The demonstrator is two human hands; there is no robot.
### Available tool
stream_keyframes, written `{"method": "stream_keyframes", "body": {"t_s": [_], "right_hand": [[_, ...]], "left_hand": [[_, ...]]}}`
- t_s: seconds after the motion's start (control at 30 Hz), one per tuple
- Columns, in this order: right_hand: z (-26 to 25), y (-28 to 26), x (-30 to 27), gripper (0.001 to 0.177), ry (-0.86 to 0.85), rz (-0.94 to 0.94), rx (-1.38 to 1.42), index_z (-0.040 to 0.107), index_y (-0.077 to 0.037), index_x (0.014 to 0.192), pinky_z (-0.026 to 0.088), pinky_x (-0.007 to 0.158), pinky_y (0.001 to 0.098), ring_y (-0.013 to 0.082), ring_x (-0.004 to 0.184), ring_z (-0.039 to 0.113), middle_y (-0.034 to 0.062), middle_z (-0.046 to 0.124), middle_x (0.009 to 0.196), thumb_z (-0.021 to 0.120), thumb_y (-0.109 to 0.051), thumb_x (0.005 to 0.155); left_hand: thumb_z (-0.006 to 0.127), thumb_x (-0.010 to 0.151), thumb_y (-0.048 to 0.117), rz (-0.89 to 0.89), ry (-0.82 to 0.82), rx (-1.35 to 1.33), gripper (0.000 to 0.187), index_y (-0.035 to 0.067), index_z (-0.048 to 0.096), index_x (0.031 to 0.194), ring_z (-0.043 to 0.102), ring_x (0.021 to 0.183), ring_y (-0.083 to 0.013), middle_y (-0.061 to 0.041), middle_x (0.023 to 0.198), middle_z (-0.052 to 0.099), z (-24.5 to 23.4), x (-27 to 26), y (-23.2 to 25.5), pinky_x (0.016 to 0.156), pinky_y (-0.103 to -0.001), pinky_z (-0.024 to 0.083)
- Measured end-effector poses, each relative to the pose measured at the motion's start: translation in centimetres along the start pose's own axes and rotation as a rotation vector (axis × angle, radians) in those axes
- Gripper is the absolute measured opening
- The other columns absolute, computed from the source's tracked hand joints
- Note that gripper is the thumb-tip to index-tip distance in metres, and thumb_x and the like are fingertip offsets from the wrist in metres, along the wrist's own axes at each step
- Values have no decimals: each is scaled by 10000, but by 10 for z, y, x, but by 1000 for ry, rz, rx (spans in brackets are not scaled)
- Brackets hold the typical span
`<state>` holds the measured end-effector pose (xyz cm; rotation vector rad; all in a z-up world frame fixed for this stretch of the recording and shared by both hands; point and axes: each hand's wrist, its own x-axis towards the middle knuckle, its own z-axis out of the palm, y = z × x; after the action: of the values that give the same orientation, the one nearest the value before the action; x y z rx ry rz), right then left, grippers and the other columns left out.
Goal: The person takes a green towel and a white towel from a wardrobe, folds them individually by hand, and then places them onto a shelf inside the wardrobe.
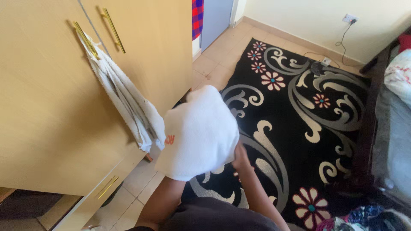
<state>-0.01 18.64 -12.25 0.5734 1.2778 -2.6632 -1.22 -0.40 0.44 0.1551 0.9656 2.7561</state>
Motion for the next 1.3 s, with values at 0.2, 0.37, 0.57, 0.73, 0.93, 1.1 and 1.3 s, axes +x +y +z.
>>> {"method": "stream_keyframes", "body": {"t_s": [0.2,0.37,0.57,0.73,0.93,1.1,1.3], "right_hand": [[-12,-16,1,760,361,-275,-605,238,-52,1603,409,1100,475,360,1402,425,243,361,1584,374,-577,1070],[25,1,-7,771,-520,-525,-204,271,52,1641,375,1187,586,509,1490,398,343,334,1625,504,-477,1131],[8,-13,-18,1051,-625,-97,478,228,-83,1601,466,1089,615,443,1435,390,250,350,1601,499,-789,872],[-7,-14,6,1013,-480,-147,357,264,-67,1583,466,1028,664,470,1374,448,310,411,1522,650,-647,848],[-29,-18,18,838,-409,-144,208,379,42,1515,469,1113,583,423,1318,550,277,520,1411,738,-375,883],[-37,-22,22,802,-439,-153,248,441,16,1477,509,1043,549,417,1268,563,251,595,1351,747,-364,840],[-44,-45,32,890,-491,-214,-22,438,117,1451,548,992,571,463,1252,588,311,611,1324,766,-415,817]], "left_hand": [[459,904,657,5,-34,-14,865,135,349,1584,371,1457,-291,-160,1608,380,6,2,4,1115,-446,304],[455,899,670,-149,-139,9,874,133,354,1582,378,1456,-293,-163,1606,387,17,-16,-15,1117,-452,307],[449,894,686,-244,-228,77,886,132,360,1580,385,1454,-296,-166,1604,394,-10,7,24,1119,-460,311],[444,889,699,-258,-272,102,897,130,364,1578,392,1452,-299,-169,1602,400,-21,17,42,1121,-466,314],[438,884,715,-313,-283,116,909,128,370,1575,400,1450,-302,-173,1600,408,-24,10,35,1123,-474,318],[433,879,728,-324,-274,102,920,127,375,1574,407,1449,-304,-176,1599,414,-29,8,27,1125,-481,321],[427,874,744,-320,-269,103,933,125,381,1571,414,1447,-307,-179,1597,422,-33,25,33,1127,-488,325]]}}
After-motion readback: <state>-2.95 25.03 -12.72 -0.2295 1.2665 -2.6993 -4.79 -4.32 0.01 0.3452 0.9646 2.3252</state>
